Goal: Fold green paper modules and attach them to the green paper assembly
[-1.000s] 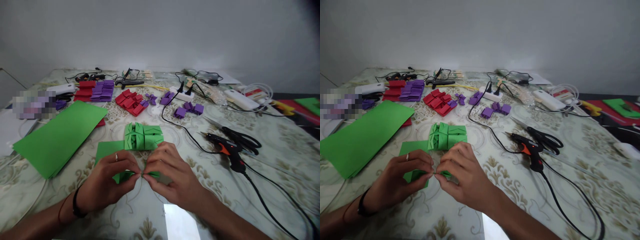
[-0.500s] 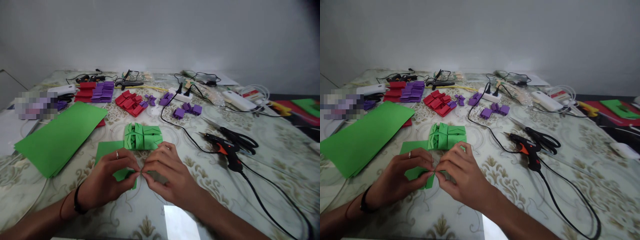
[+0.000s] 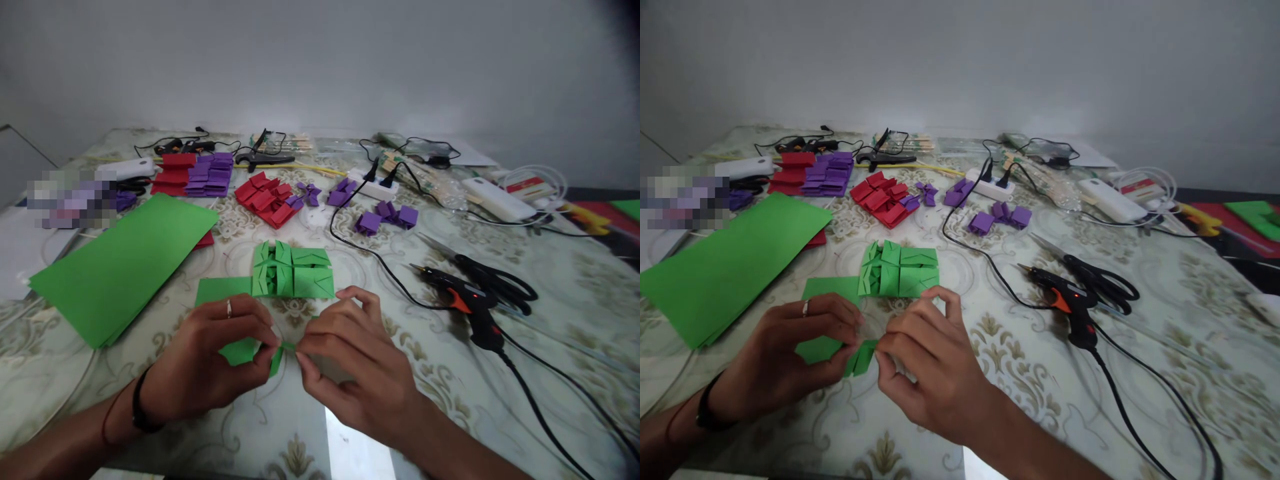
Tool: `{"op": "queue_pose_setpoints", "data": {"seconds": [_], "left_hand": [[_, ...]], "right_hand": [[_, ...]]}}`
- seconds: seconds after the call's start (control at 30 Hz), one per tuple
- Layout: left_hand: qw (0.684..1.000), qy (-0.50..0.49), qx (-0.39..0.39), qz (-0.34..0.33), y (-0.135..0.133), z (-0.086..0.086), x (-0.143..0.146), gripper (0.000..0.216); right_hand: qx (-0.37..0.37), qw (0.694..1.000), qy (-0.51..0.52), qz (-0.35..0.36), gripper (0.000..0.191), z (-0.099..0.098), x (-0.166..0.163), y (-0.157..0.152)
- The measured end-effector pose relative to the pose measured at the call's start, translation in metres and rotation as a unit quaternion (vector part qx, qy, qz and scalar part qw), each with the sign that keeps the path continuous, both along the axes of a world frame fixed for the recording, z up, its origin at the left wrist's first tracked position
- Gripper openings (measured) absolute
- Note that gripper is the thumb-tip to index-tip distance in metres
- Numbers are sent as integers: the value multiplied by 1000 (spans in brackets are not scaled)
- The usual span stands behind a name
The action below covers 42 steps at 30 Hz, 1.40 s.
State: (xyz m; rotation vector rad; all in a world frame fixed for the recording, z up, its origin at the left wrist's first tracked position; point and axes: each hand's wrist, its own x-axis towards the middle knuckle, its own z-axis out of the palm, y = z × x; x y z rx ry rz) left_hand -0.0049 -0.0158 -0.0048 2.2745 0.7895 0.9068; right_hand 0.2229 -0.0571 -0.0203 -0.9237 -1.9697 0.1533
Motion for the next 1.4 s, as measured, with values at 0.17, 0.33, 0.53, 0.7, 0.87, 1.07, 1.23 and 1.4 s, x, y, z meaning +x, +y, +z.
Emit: {"op": "queue_pose_setpoints", "data": {"seconds": [0.17,0.33,0.53,0.7,0.87,1.07,1.23,1.4], "left_hand": [[1000,5,-14,23,6,4,-5,20],[999,37,-23,7,5,0,-1,17],[999,28,-15,-7,-3,-4,6,20],[999,30,-38,-4,-4,-2,3,21],[999,26,-33,-6,-1,-5,3,17],[999,-1,-7,-47,-3,-10,6,15],[998,-10,13,-54,-5,-6,5,16],[998,-11,32,-50,3,4,-1,15]], "right_hand": [[-3,1000,8,-8,20,1,4,2],[-18,1000,1,6,20,-3,2,2],[-24,1000,-1,18,19,-6,-3,1],[-35,999,15,21,16,-4,1,2],[-35,999,18,22,16,-4,3,2],[-41,999,14,21,14,-4,0,1],[-36,999,10,29,16,-2,0,0],[-24,999,12,28,17,0,6,5]]}}
